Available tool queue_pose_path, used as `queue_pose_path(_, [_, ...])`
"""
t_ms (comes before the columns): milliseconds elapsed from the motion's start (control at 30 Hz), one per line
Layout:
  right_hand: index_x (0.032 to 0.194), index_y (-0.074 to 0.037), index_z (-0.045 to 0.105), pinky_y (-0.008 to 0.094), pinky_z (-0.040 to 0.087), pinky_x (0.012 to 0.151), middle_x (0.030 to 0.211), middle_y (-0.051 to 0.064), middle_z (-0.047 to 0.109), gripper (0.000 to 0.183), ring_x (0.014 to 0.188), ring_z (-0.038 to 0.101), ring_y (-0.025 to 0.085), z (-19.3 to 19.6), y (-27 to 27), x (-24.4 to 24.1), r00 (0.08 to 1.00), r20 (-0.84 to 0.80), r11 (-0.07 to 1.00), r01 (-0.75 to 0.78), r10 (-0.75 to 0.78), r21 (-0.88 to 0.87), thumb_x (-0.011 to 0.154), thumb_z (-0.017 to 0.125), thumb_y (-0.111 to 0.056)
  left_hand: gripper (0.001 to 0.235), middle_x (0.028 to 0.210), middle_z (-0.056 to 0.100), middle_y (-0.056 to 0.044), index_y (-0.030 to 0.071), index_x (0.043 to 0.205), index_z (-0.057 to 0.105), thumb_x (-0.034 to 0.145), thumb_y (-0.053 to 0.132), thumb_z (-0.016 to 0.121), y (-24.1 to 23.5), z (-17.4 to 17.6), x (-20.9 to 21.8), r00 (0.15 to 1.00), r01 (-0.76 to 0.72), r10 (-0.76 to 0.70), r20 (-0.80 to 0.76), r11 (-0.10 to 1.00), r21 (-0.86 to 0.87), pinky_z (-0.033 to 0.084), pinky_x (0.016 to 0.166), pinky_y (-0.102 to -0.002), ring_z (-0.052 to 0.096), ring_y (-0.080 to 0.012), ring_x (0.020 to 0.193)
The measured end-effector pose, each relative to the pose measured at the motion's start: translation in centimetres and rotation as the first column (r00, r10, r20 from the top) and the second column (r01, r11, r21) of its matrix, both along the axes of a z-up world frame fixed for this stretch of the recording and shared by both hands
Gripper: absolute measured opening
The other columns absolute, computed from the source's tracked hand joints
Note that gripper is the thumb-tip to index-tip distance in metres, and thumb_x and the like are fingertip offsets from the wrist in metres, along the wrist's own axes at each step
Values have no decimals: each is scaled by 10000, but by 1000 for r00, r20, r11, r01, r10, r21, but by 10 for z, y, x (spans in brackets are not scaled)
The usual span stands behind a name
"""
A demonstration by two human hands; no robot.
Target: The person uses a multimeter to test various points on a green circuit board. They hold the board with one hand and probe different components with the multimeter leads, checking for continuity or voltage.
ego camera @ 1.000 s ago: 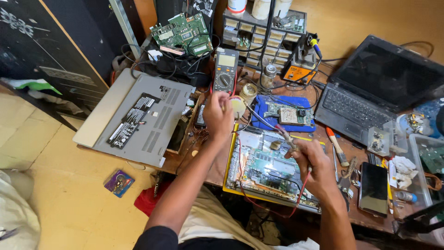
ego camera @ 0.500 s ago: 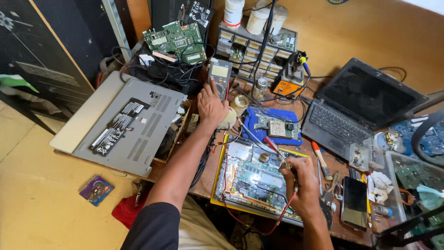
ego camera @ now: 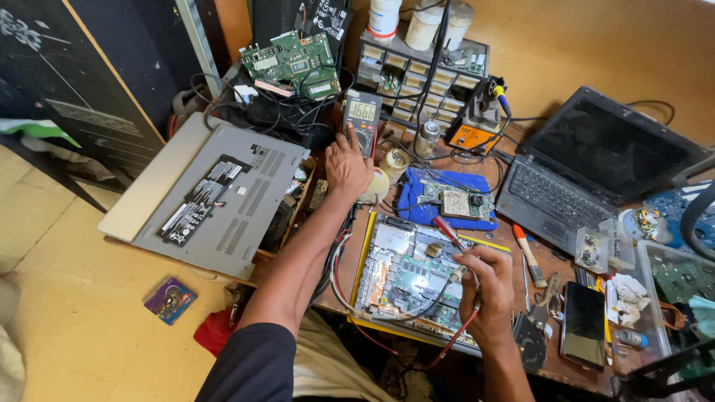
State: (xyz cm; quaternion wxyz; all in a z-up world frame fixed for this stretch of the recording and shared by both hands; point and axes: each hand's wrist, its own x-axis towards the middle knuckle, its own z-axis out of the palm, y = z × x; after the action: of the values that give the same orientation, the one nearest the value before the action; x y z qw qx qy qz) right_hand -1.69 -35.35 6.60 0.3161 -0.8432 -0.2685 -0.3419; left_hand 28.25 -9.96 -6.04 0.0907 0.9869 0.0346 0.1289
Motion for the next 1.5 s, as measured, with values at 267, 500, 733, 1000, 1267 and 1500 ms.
queue_pose_path(267, [1320, -70, 680, 422, 568, 995, 1218, 170, 582, 285, 1148, 639, 317, -12, -3, 3, 998, -24, 995, -55, 57, 85, 1194, 446, -175, 1037, 1727, 277, -373, 68, 1747, 105, 1004, 456, 715, -3, 52, -45, 999, 33, -36, -39, 997, -71, 468, 1121, -483, 717, -319, 1188])
queue_pose_path(500, [1214, 5, 793, 503, 576, 906, 1138, 205, 683, 219, 1028, 720, 408, -23, 0, 15, 990, 4, 959, -140, 143, 247, 1102, 609, -35, 609, 1331, 699, -177, 108, 1583, 565, 990, 76, 700, -44, 112, -196, 468, 799, -786, 403, 181, -574, 574, 1035, -508, 786, -369, 1062])
queue_pose_path(733, [1232, 8, 824, 445, 610, 809, 1120, 225, 682, 224, 940, 748, 380, -25, 10, 19, 981, -82, 945, -143, 174, 295, 1067, 675, 36, 476, 1155, 814, -150, 1, 1424, 673, 972, 3, 820, -69, 71, -233, 546, 637, -649, 530, -89, -765, 644, 991, -383, 823, -271, 1059])
queue_pose_path(1000, [1376, -88, 785, 361, 562, 697, 1281, 202, 637, 328, 766, 613, 202, -38, 15, 12, 976, -147, 958, -121, 163, 259, 1060, 706, -48, 412, 1516, 646, -245, 106, 1522, 629, 1191, 332, 531, -63, 18, -257, 693, 290, -614, 377, -241, -926, 595, 1009, -400, 711, -302, 1255])
queue_pose_path(1267, [1256, -91, 729, 430, 504, 1139, 1050, 117, 602, 921, 1060, 658, 241, -100, -15, 12, 909, -366, 611, 177, 198, 771, 1101, 65, -711, 353, 1234, 775, -279, 28, 1340, 549, 1195, 344, 485, -38, 6, -255, 862, 177, -382, 332, -386, -905, 649, 906, -330, 811, -298, 1064])
queue_pose_path(1500, [1312, 40, 701, 385, 675, 847, 1115, 226, 775, 477, 987, 786, 274, -107, -6, 9, 727, -551, 573, 265, 409, 775, 1064, 579, -348, 340, 1355, 688, -376, -20, 1320, 492, 1206, 284, 390, -33, 17, -259, 850, 250, -435, 299, -167, -954, 635, 1023, -453, 745, -438, 1207])
